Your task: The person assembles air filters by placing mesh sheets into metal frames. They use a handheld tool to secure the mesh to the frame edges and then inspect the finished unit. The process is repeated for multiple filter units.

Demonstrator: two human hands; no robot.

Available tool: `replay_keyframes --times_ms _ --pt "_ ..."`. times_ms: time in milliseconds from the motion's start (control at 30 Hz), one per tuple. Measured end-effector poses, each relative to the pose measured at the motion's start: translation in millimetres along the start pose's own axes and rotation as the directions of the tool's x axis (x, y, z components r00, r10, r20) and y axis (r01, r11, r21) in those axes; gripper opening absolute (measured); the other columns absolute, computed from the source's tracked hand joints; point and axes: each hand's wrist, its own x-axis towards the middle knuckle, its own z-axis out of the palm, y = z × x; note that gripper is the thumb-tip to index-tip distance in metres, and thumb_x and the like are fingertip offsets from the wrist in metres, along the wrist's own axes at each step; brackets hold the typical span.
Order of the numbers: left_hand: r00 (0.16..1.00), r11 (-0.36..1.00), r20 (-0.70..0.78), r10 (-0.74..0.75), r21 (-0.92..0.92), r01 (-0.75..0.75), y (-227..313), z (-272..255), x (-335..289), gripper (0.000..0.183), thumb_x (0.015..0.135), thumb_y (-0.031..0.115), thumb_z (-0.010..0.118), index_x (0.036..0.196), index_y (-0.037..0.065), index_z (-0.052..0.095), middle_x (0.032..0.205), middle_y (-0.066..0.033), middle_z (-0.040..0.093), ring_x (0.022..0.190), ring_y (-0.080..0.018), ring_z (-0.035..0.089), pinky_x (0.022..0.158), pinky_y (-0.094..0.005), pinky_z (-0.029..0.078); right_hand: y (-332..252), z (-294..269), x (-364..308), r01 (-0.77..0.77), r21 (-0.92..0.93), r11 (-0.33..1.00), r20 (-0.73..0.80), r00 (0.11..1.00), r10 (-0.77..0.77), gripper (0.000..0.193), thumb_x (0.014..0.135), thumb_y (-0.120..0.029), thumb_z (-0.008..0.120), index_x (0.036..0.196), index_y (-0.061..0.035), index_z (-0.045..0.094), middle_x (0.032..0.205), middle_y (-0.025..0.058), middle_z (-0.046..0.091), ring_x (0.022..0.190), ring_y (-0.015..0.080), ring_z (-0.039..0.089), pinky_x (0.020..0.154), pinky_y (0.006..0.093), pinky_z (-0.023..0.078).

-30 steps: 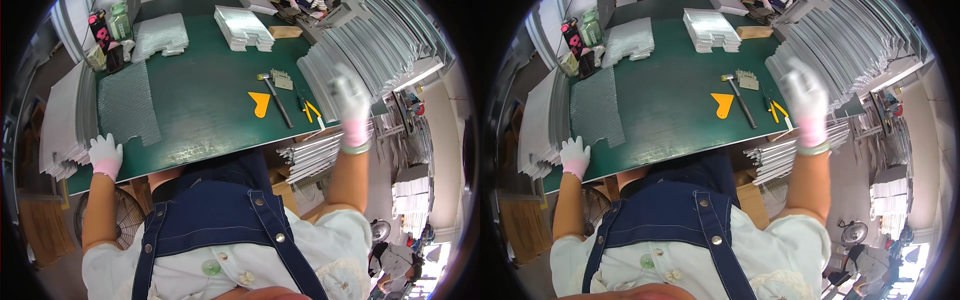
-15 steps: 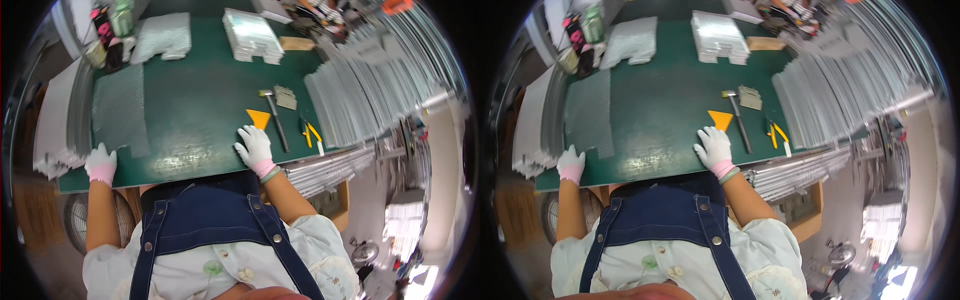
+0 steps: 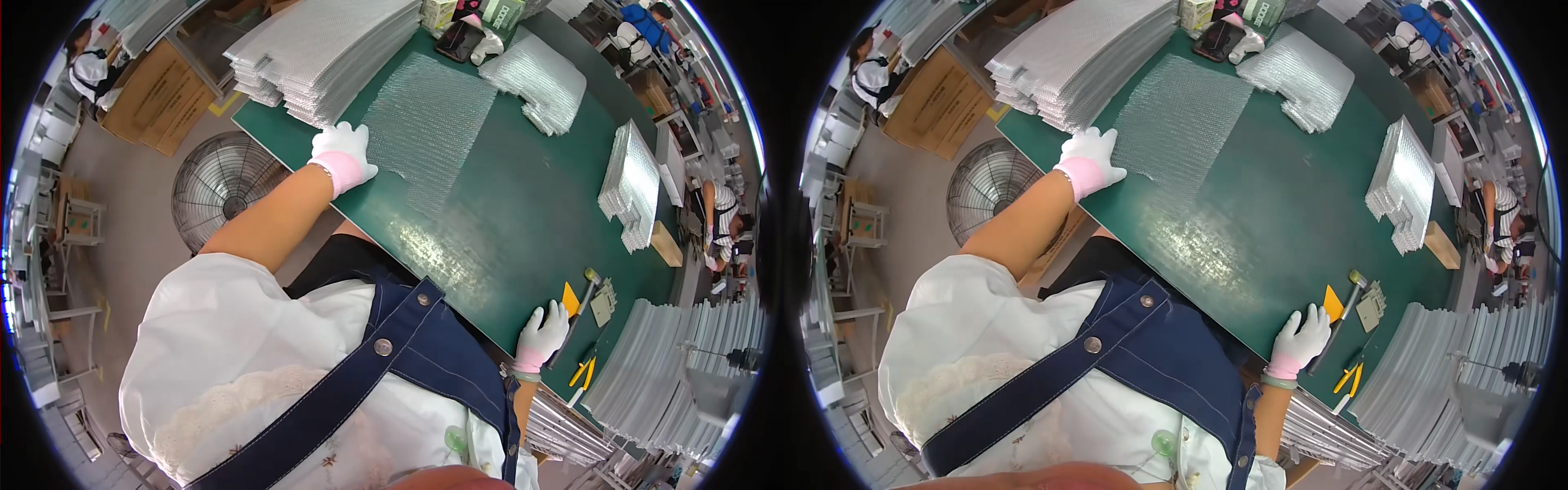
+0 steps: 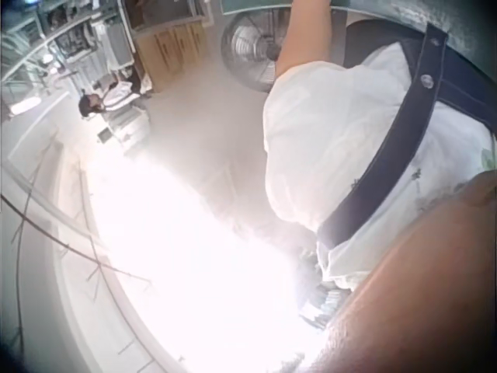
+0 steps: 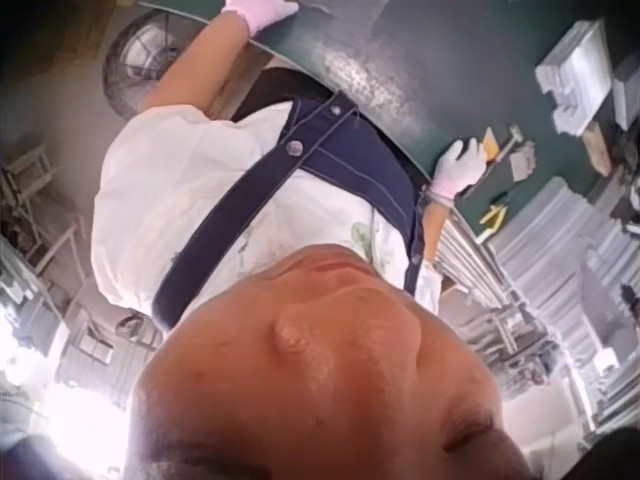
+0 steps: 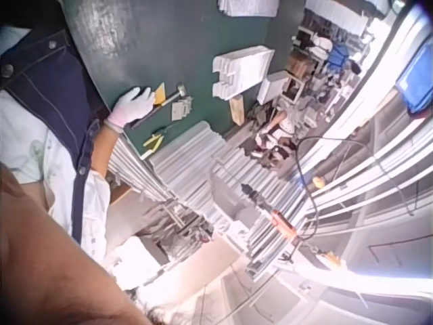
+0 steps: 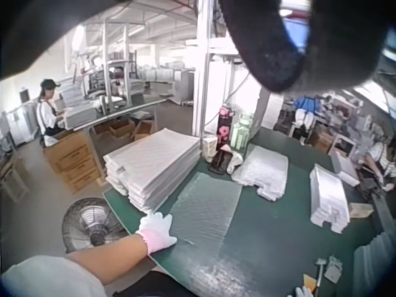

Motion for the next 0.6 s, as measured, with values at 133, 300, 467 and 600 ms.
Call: replay_keyframes --times_ms 133,300,467,600 --pt "0.988 0.989 0.067 0.142 -0.051 -0.139 -11.6 8.2 8.1 0.068 0.077 0.041 0.070 0.136 0.010 0.054 0.120 -0.0201 0.057 0.114 -0.0375 0.057 0.098 -0.0453 0.048 -56.3 -12.6 21.7 0.117 0.195 0.974 -0.029 0.993 -0.113 0.040 0.081 -0.016 0.068 0.117 0.0006 0.062 0.124 0.0223 0.058 0.118 0.0419 0.051 0.102 0.0508 0.039" --pt "0.943 0.949 0.109 0.314 -0.020 -0.314 -3.4 4.5 -35.8 0.065 0.078 0.042 0.070 0.133 0.009 0.056 0.118 -0.0199 0.057 0.111 -0.0371 0.057 0.097 -0.0457 0.048 -127.9 21.0 63.0 0.137 0.641 0.755 0.076 0.968 -0.240 0.042 0.090 -0.025 0.064 0.122 0.0020 0.060 0.126 0.0245 0.060 0.120 0.0412 0.056 0.105 0.0463 0.043" --pt "0.982 0.970 0.025 0.186 -0.162 -0.179 2.2 3.1 -39.9 0.071 0.078 0.046 0.073 0.133 0.006 0.055 0.119 -0.0205 0.057 0.110 -0.0378 0.059 0.097 -0.0458 0.047 -158.6 61.7 118.3 0.097 0.676 0.731 0.058 0.981 -0.184 0.050 0.089 -0.029 0.067 0.126 0.0028 0.058 0.129 0.0245 0.059 0.124 0.0393 0.054 0.107 0.0449 0.041" --pt "0.981 0.954 0.086 0.175 -0.260 -0.147 -9.5 -8.0 -21.2 0.068 0.080 0.047 0.072 0.130 0.004 0.058 0.121 -0.0226 0.059 0.114 -0.0387 0.057 0.100 -0.0443 0.046 -140.0 79.2 200.4 0.068 0.674 0.735 -0.100 0.995 0.000 0.047 0.089 -0.028 0.067 0.121 0.0056 0.061 0.126 0.0247 0.060 0.121 0.0384 0.054 0.107 0.0439 0.041"
